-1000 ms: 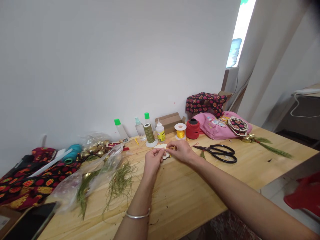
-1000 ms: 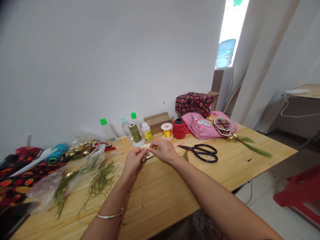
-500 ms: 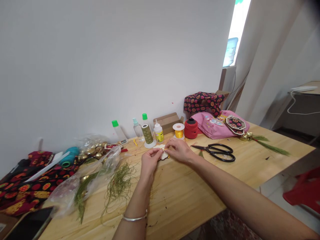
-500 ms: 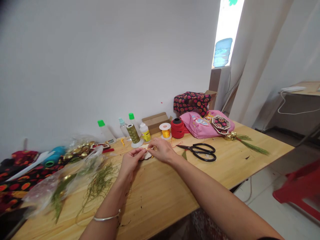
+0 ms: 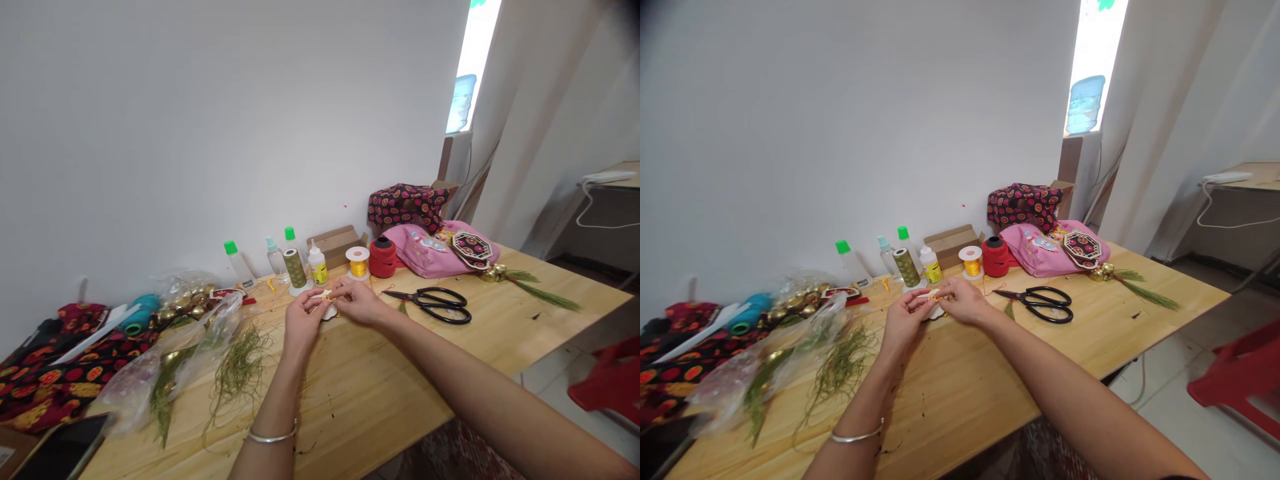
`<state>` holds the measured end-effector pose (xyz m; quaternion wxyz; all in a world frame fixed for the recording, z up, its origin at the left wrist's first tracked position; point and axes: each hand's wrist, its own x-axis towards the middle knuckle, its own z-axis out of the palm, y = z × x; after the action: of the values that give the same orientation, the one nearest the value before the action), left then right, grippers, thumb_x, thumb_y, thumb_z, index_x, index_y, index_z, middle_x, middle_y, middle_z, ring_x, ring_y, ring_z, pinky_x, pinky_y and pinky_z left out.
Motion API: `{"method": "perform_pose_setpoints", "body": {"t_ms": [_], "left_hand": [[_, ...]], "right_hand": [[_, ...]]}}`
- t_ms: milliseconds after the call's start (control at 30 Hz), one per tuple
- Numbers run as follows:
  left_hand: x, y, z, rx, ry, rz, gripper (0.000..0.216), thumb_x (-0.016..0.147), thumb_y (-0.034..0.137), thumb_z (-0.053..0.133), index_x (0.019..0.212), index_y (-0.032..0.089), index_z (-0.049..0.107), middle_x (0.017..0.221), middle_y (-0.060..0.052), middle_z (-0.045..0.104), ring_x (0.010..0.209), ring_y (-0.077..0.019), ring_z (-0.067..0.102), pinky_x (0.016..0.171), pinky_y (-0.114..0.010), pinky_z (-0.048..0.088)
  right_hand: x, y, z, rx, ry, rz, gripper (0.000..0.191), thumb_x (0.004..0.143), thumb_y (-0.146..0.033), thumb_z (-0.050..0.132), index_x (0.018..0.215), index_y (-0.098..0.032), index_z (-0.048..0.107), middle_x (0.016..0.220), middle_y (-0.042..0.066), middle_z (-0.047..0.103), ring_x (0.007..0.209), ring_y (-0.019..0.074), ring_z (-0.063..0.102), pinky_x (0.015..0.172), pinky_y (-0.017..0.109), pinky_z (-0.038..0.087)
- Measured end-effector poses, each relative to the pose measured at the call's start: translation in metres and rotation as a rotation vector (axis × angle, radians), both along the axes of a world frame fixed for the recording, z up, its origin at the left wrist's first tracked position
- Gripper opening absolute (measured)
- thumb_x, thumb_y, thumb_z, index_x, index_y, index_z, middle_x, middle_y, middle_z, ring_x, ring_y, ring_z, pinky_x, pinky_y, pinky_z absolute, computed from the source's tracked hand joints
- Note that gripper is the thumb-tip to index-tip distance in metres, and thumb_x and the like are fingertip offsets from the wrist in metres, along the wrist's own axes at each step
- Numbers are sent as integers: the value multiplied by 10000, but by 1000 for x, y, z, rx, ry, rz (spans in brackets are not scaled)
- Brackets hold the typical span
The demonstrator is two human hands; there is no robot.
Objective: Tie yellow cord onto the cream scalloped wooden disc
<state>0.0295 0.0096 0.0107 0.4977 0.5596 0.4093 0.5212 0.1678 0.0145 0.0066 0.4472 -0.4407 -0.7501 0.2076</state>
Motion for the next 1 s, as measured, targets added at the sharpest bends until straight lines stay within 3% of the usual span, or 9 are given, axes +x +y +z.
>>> {"method": "perform_pose_setpoints", "body": {"t_ms": [133,300,433,533,667,800,900,1000], "left_hand": [[2,-3,2,-55,3,-40,317,533,252,669,805,125,567,576,-23,658,533,-131,592,529,-215,437],[4,-6,5,-136,10,-53,247,523,241,669,713,106,587,522,-27,646,503,-119,578,537,-210,426],[5,-6,7,-128,42,-55,183,541,250,651,628,98,601,424,9,587,422,-80,513,479,-179,381],[4,-6,6,-124,65,-23,226,541,282,645,674,106,595,353,50,521,337,-51,426,387,-158,297],[3,-6,5,-113,59,-35,262,562,301,627,735,114,566,361,54,522,321,-40,389,362,-148,236],[4,-7,6,-120,62,-45,233,546,295,643,682,116,581,343,59,505,309,-39,383,355,-152,235],[5,-6,7,-139,53,-22,235,505,274,674,659,107,613,359,43,527,336,-56,439,374,-162,300],[5,-5,4,-145,34,-9,255,482,267,690,667,97,642,509,-24,625,454,-101,541,466,-199,399]], "right_hand": [[-1,-1,7,-123,195,109,129,658,-197,531,621,-153,647,627,4,515,651,119,467,588,231,350],[3,-6,18,-248,385,130,104,616,-203,570,540,-146,612,620,-11,513,621,101,448,573,222,320],[5,-9,22,-409,575,161,108,626,-224,556,568,-140,591,627,-20,517,553,73,403,518,208,283],[6,-10,23,-470,727,207,98,632,-234,552,610,-143,578,624,-23,497,556,69,387,515,201,280],[12,-12,32,-494,929,286,73,655,-217,504,631,-155,534,694,-4,486,630,87,424,580,210,337],[21,-14,44,-439,960,367,116,713,-248,414,623,-184,450,633,-4,422,652,113,438,683,266,374],[25,-16,48,-412,974,383,107,736,-260,385,658,-201,428,564,-26,327,568,109,401,691,289,380],[28,-17,49,-397,993,426,90,742,-258,393,677,-207,431,534,-46,243,479,90,318,594,256,375]]}}
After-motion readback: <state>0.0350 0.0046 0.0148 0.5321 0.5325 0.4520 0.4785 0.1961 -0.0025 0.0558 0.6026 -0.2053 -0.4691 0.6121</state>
